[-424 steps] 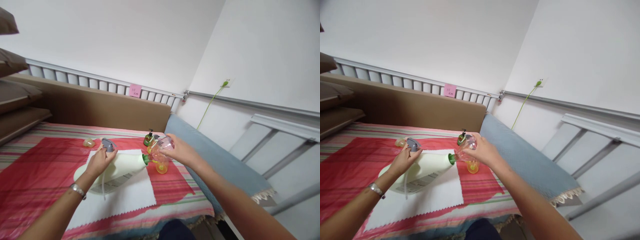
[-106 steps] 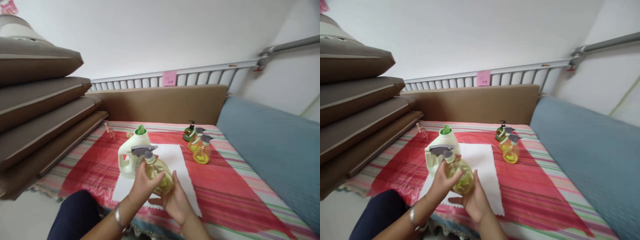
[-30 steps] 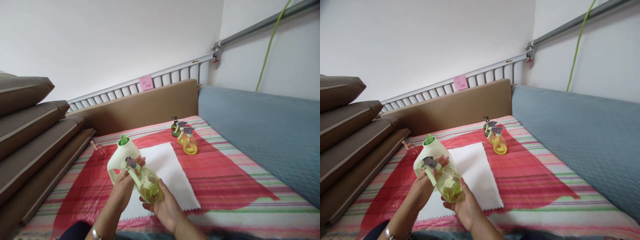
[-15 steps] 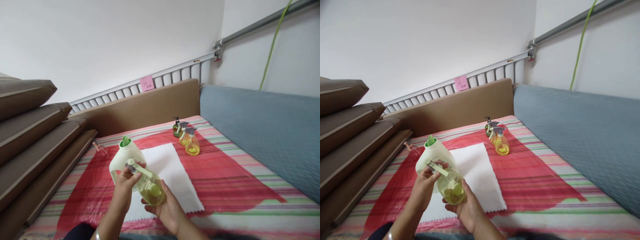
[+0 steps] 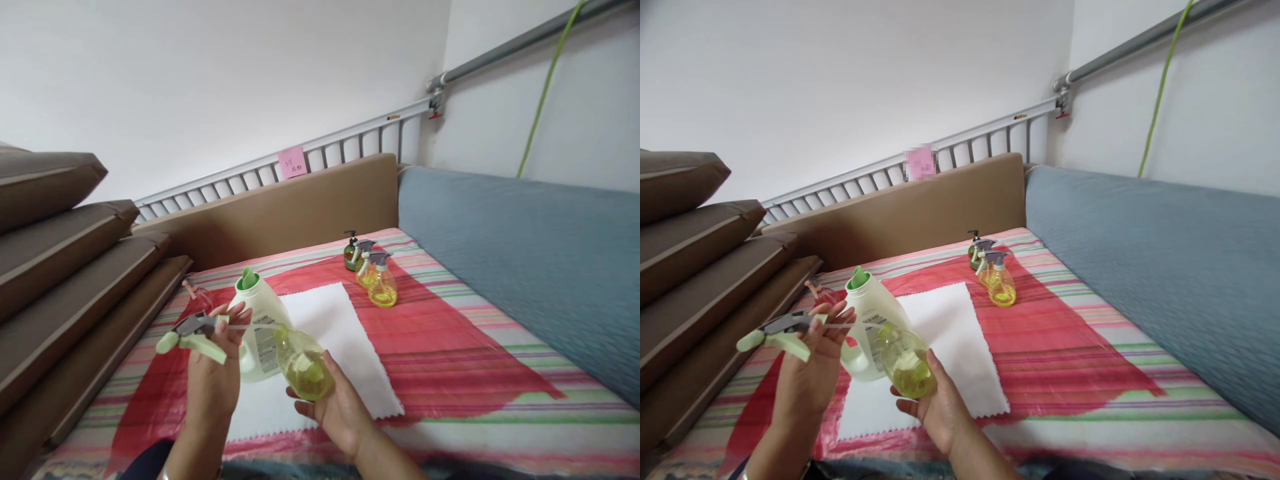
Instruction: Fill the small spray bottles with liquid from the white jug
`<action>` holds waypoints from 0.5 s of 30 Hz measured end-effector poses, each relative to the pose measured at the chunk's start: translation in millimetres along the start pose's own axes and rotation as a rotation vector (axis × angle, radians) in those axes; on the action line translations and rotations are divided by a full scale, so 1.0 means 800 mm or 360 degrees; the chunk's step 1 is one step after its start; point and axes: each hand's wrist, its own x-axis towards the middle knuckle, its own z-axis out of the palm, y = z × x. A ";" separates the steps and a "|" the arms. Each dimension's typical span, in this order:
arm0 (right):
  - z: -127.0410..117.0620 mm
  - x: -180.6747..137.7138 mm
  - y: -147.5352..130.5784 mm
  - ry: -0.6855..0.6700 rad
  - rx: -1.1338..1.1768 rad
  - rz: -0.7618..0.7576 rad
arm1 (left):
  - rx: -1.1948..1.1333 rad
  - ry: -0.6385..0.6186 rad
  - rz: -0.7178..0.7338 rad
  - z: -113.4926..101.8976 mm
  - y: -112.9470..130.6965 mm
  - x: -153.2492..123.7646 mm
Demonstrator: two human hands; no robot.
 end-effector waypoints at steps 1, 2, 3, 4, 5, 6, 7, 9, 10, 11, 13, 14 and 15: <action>-0.001 0.001 -0.002 0.0005 0.0004 0.0008 | 0.0007 0.0002 0.0031 -0.001 0.005 0.000; -0.001 0.001 -0.003 -0.0002 0.0008 0.0017 | 0.0027 0.0004 0.0045 -0.001 0.009 -0.001; -0.002 0.002 -0.005 -0.0013 0.0012 0.0027 | 0.0047 0.0012 0.0067 -0.002 0.014 -0.003; -0.002 0.002 -0.005 -0.0026 0.0015 0.0035 | 0.0061 0.0023 0.0103 -0.002 0.017 -0.005; -0.002 0.002 -0.006 -0.0036 0.0016 0.0041 | 0.0068 0.0034 0.0157 -0.003 0.021 -0.007; -0.002 0.002 -0.006 -0.0044 0.0015 0.0049 | 0.0067 0.0037 0.0215 -0.003 0.025 -0.008; -0.003 0.002 -0.006 -0.0053 0.0010 0.0057 | 0.0059 0.0027 0.0259 -0.003 0.028 -0.008; -0.003 0.001 -0.006 -0.0055 -0.0006 0.0064 | 0.0056 -0.0042 0.0178 -0.003 0.033 -0.006; -0.003 0.000 -0.006 -0.0047 -0.0012 0.0064 | 0.0060 -0.0079 0.0065 -0.003 0.034 -0.005; -0.003 0.000 -0.005 -0.0038 -0.0016 0.0065 | 0.0051 -0.0097 -0.0041 -0.003 0.034 -0.003; -0.002 0.000 -0.005 -0.0033 -0.0016 0.0071 | -0.0009 -0.0067 -0.0146 -0.004 0.034 -0.002; -0.002 0.000 -0.004 -0.0041 -0.0014 0.0076 | -0.0046 -0.0037 -0.0138 -0.005 0.032 -0.002; -0.002 0.000 -0.004 -0.0054 -0.0013 0.0081 | -0.0071 -0.0022 -0.0128 -0.005 0.031 -0.002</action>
